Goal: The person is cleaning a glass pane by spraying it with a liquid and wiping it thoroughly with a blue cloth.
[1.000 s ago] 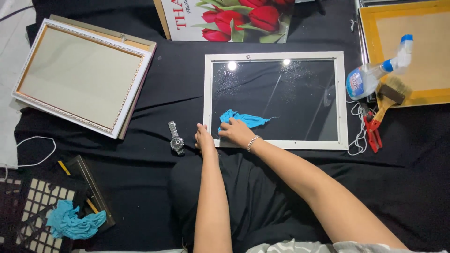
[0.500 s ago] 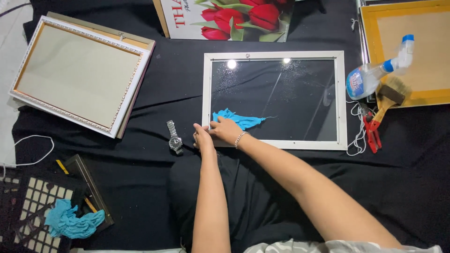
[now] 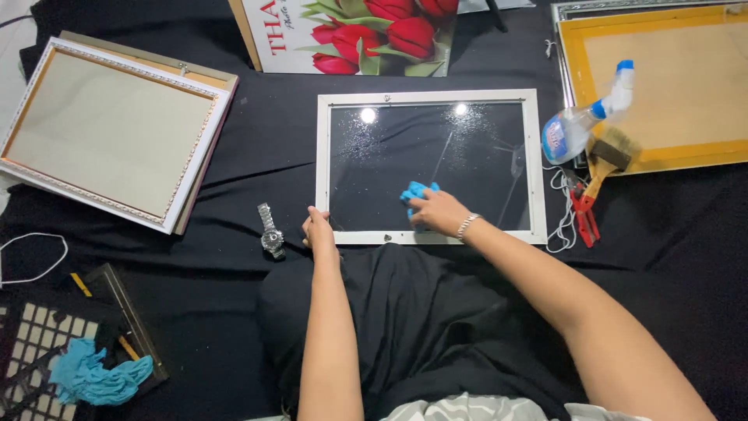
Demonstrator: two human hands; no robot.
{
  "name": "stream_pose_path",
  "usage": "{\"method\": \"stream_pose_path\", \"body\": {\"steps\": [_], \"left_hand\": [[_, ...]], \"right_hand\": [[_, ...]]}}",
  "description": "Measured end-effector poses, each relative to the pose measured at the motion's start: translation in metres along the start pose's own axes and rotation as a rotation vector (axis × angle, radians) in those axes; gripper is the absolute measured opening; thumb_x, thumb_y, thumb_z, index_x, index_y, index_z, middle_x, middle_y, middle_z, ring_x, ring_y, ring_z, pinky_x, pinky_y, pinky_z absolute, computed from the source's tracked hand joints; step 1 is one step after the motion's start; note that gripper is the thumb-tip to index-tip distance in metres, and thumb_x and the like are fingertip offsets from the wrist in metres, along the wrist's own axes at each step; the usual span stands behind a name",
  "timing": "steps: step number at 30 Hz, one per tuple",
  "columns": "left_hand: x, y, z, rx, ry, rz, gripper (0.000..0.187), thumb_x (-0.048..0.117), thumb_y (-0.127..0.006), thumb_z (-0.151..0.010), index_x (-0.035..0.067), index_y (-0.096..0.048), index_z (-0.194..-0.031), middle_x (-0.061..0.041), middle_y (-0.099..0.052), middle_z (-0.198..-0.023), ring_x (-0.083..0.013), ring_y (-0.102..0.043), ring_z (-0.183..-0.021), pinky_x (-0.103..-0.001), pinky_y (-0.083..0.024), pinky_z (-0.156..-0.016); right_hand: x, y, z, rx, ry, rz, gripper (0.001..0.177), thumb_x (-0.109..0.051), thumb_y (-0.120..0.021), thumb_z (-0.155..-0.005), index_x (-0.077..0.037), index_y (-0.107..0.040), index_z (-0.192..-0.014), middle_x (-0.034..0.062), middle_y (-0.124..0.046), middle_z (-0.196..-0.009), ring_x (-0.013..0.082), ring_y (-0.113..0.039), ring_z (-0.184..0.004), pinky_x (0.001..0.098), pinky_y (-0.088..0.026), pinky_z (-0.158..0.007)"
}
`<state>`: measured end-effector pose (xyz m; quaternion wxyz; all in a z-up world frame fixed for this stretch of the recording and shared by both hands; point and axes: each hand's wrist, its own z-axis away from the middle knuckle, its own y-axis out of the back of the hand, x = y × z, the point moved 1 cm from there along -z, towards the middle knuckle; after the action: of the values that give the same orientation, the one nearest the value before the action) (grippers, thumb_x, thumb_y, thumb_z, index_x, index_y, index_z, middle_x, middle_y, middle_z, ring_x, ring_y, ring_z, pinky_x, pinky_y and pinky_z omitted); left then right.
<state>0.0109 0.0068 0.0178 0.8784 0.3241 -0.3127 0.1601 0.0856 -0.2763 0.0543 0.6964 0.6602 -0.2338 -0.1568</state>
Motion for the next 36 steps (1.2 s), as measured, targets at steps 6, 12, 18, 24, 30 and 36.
{"method": "stream_pose_path", "body": {"steps": [6,12,18,24,30,36], "left_hand": [[-0.017,-0.008,-0.027,0.021,0.003,-0.01,0.069,0.069,-0.023,-0.105,0.025,-0.076,-0.1,0.004,-0.05,-0.147,-0.0349,-0.036,-0.143,-0.043,-0.01,-0.127],[-0.011,-0.007,-0.02,0.013,-0.005,-0.014,0.07,0.066,-0.023,-0.106,0.02,-0.076,-0.104,0.0,-0.051,-0.147,-0.0394,-0.037,-0.141,-0.043,-0.011,-0.126],[-0.013,-0.009,-0.024,0.026,-0.02,-0.054,0.066,0.064,-0.027,-0.106,0.02,-0.075,-0.104,0.001,-0.048,-0.147,-0.0417,-0.036,-0.14,-0.045,-0.013,-0.126],[-0.002,0.005,-0.007,0.016,-0.109,-0.208,0.066,0.061,-0.021,-0.109,0.016,-0.065,-0.128,-0.009,-0.051,-0.144,-0.0366,-0.043,-0.137,-0.046,-0.021,-0.12],[0.018,0.009,0.016,0.001,-0.048,-0.161,0.059,0.064,-0.024,-0.108,0.025,-0.054,-0.141,-0.007,-0.045,-0.15,-0.0405,-0.038,-0.137,-0.059,-0.026,-0.114],[0.02,0.006,0.014,0.012,-0.035,-0.117,0.054,0.059,-0.029,-0.108,0.025,-0.059,-0.138,-0.009,-0.047,-0.148,-0.0422,-0.037,-0.138,-0.057,-0.022,-0.117]], "right_hand": [[0.054,-0.017,0.09,-0.135,-0.1,0.019,0.021,-0.021,-0.068,-0.09,-0.041,-0.069,-0.084,-0.0149,-0.057,-0.108,0.0179,-0.061,-0.097,0.0322,-0.052,-0.078],[0.115,-0.025,0.196,-0.336,-0.403,0.053,0.027,-0.026,-0.068,-0.088,-0.051,-0.064,-0.083,-0.0158,-0.059,-0.108,0.0222,-0.065,-0.099,0.0329,-0.058,-0.083],[0.106,-0.043,0.223,-0.309,-0.589,0.013,0.023,-0.036,-0.072,-0.084,-0.05,-0.065,-0.102,-0.0168,-0.06,-0.117,0.0196,-0.065,-0.101,0.0315,-0.061,-0.083],[0.098,-0.032,0.206,-0.228,-0.573,-0.009,0.016,-0.038,-0.072,-0.084,-0.044,-0.065,-0.097,-0.0144,-0.063,-0.109,0.0202,-0.066,-0.096,0.033,-0.062,-0.081],[0.062,-0.032,0.121,-0.092,-0.495,-0.051,0.015,-0.037,-0.076,-0.083,-0.044,-0.066,-0.092,-0.0158,-0.063,-0.102,0.0172,-0.067,-0.092,0.0322,-0.061,-0.076],[0.001,-0.015,0.007,0.138,-0.306,-0.207,0.016,-0.025,-0.075,-0.08,-0.034,-0.066,-0.089,-0.0069,-0.063,-0.09,0.0227,-0.066,-0.084,0.0351,-0.06,-0.069]]}}
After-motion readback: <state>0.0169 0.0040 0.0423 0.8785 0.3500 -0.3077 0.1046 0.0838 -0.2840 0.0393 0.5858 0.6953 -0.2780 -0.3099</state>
